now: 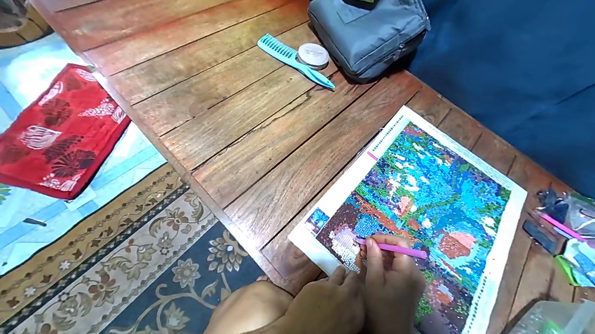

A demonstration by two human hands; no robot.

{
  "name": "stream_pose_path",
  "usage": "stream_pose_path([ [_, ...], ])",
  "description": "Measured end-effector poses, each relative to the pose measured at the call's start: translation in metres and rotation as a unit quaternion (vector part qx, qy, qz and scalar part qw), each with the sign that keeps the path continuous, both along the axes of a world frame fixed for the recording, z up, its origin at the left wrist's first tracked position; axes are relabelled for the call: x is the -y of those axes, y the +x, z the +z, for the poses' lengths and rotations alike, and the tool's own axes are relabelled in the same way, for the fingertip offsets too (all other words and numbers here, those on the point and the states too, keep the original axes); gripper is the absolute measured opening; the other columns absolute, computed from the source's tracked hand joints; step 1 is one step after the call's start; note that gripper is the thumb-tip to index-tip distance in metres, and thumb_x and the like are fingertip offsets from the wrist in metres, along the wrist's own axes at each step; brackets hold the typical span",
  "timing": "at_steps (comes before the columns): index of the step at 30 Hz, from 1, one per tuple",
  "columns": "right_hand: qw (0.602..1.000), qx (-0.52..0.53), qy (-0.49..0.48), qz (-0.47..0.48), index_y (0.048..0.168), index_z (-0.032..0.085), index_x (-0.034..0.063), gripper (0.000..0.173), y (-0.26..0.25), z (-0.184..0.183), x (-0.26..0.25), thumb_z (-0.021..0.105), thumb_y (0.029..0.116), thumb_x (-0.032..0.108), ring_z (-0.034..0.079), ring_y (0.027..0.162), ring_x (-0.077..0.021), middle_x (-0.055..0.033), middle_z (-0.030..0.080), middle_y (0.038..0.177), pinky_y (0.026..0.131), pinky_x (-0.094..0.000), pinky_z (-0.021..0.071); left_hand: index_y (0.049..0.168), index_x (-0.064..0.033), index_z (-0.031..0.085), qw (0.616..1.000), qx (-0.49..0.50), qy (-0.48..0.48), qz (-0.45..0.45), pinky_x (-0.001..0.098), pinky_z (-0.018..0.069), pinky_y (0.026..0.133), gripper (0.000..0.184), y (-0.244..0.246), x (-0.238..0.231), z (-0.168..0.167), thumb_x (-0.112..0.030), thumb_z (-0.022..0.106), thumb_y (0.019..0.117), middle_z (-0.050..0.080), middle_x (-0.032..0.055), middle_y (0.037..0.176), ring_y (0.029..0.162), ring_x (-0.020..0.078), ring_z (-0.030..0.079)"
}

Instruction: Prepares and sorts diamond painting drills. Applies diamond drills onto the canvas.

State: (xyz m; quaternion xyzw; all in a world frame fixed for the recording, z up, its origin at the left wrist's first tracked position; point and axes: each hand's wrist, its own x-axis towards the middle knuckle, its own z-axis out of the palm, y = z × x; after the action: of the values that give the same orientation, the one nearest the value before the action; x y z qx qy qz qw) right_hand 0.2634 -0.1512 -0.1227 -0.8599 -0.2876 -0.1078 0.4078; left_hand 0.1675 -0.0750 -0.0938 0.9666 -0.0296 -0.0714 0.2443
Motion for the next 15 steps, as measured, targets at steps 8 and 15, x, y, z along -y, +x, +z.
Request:
stream_pose_path([
  [8,0.999,0.032,-0.015,-0.004,0.095,0.066,0.0023,0.014,-0.0016,0.0003,-0.0006,0.057,0.0957,0.013,0.06,0.059,-0.0078,-0.0048,0.064,0.072,0.055,-0.0195,0.0488,0.106,0.0082,0.069,1.0,0.023,0.002,0.013,0.0414,0.0587,0.083,0.02,-0.0003,0.0017,-0.0031,0.007,0.055,0.0925,0.069,0.021,0.118,0.113,0.0339,0.068],
  [15,0.999,0.047,-0.016,-0.009,0.093,0.067,0.0009,0.014,-0.0021,-0.0005,-0.0009,0.057,0.095,0.012,0.061,0.06,-0.0099,-0.007,0.065,0.074,0.056,-0.0208,0.0495,0.106,0.0094,0.068,1.0,-0.005,0.0,0.003,0.0409,0.058,0.086,0.02,0.0005,0.0007,0.0008,0.008,0.053,0.0936,0.068,0.0218,0.12,0.116,0.0342,0.067],
])
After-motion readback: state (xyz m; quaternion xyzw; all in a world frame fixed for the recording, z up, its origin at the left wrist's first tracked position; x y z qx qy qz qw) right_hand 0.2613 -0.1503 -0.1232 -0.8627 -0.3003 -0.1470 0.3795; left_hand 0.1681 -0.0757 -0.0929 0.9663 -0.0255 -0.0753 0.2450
